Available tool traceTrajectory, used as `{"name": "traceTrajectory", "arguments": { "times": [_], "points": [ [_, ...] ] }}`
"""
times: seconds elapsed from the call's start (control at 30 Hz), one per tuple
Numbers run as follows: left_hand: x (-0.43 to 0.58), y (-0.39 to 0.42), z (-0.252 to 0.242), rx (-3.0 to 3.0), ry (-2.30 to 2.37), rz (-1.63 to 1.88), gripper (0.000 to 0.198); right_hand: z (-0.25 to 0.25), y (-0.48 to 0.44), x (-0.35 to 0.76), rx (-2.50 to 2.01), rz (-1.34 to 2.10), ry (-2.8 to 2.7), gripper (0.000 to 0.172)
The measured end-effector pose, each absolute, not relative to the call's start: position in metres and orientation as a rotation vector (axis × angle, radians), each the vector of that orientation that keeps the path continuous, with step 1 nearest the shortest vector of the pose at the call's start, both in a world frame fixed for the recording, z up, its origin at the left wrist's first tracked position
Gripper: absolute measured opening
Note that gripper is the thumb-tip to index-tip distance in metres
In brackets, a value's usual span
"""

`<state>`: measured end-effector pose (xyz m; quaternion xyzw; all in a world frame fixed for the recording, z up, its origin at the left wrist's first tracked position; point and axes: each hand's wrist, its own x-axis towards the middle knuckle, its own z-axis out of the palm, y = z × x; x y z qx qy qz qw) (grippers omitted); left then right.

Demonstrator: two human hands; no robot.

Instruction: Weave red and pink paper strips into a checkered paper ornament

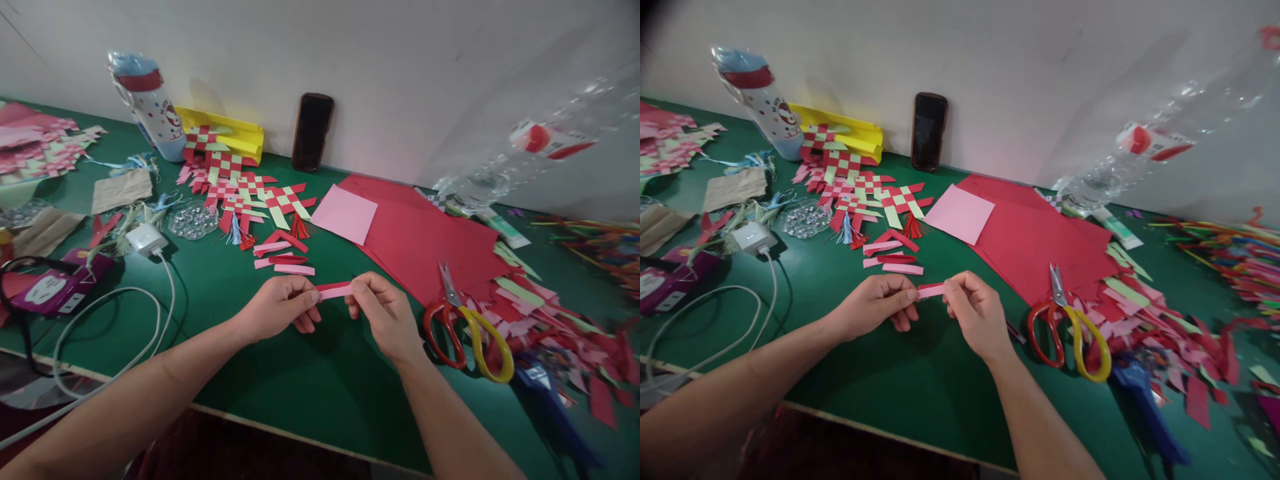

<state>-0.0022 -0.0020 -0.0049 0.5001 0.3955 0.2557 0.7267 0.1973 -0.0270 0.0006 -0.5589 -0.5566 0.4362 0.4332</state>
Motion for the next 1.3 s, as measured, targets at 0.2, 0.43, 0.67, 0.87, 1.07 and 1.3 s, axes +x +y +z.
{"name": "traceTrajectory", "arguments": {
  "times": [0.2, 0.43, 0.67, 0.87, 1.07, 1.3],
  "points": [
    [0.000, -0.004, -0.006, 1.131, 0.826, 0.557, 0.054, -0.002, -0.034, 0.184, -1.394, 1.197, -1.587, 0.029],
    [-0.002, -0.003, -0.003, 1.166, 0.855, 0.577, 0.045, 0.003, -0.030, 0.193, -1.445, 1.092, -1.500, 0.032],
    [-0.003, -0.003, -0.003, 1.237, 0.920, 0.610, 0.034, 0.003, -0.026, 0.202, -1.432, 1.073, -1.433, 0.034],
    [-0.011, 0.006, -0.004, 1.385, 1.060, 0.740, 0.027, -0.001, -0.022, 0.211, -1.592, 0.844, -1.475, 0.035],
    [-0.028, 0.023, -0.006, 1.771, 1.375, 0.942, 0.017, -0.010, -0.012, 0.230, -1.738, 0.620, -1.446, 0.042],
    [-0.038, 0.038, -0.014, 2.117, 1.550, 0.938, 0.019, -0.018, -0.007, 0.234, -1.620, 0.530, -1.424, 0.051]
  ]
}}
